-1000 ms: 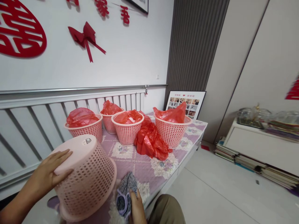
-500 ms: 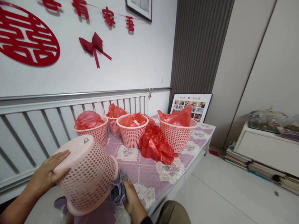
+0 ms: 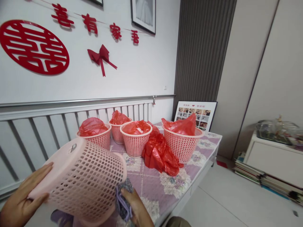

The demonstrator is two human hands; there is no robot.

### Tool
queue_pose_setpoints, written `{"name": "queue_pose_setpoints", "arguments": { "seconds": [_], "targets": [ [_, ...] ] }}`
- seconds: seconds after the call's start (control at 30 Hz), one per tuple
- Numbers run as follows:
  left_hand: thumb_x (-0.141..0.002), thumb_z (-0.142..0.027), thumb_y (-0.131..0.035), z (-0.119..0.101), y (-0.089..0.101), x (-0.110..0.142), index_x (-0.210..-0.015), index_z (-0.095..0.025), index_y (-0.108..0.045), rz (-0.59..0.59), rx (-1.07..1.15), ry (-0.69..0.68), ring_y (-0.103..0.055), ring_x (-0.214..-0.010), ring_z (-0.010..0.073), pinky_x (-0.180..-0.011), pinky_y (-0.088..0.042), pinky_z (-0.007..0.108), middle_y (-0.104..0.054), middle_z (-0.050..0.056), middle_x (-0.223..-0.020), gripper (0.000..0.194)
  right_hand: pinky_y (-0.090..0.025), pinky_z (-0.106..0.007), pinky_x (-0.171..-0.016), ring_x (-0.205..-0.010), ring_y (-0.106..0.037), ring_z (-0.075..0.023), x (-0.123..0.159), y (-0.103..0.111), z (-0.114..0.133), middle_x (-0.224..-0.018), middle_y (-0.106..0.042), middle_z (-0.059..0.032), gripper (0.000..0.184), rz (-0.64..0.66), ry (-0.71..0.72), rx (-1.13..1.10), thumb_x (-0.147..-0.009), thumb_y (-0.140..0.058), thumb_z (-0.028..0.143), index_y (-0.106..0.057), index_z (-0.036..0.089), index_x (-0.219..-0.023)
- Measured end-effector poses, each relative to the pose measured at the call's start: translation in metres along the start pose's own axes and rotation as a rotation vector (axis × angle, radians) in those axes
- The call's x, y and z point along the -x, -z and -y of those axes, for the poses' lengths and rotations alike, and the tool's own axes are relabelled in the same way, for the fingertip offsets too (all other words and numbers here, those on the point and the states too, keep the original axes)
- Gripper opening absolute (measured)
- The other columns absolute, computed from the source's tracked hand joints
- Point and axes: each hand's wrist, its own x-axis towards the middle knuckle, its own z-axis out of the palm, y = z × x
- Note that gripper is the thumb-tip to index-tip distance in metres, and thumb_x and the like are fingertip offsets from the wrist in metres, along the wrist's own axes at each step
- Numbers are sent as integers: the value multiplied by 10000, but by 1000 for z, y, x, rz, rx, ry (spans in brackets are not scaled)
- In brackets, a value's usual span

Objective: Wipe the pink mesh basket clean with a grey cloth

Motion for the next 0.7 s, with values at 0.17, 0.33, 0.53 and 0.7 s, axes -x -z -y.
{"name": "queue_pose_setpoints", "arguments": {
  "seconds": [0.17, 0.33, 0.53, 0.7],
  "targets": [
    [-913, -643, -570, -31, -17, 25, -1625, -430, -330, -69, 198, 178, -360, -1566, 387, -1340, -188, 638, -347, 23, -1736, 781, -574, -454, -954, -924, -764, -287, 6, -7, 52, -982, -829, -81, 528, -239, 261, 261, -593, -891, 521, -736, 190, -974],
    [-891, -717, -528, -51, -75, 50, -1653, -288, -242, 25, 423, 853, -330, -1587, 418, -1288, -282, 667, -293, 140, -1747, 920, -579, -488, -1007, -1027, -756, -309, 16, -9, 73, -1099, -816, -119, 502, -382, 608, 591, -733, -773, 486, -741, 184, -1134],
    [-850, -690, -625, -141, -111, 45, -1678, -237, -90, 75, 664, 958, -270, -1618, 416, -1291, -301, 629, -215, 191, -1762, 1085, -629, -485, -962, -1119, -735, -322, 13, -2, 17, -1203, -772, -143, 422, -451, 1129, 1192, -830, -682, 305, -729, 241, -1245],
    [-743, -661, -755, -197, -111, 30, -1685, -233, -55, 35, 892, 1099, -403, -1561, 409, -1193, -495, 516, -249, 204, -1757, 1249, -658, -411, -868, -1038, -764, -309, 20, 7, -47, -1162, -784, -112, 395, -309, 1138, 1512, -839, -732, 273, -740, 327, -1230]
  ]
}}
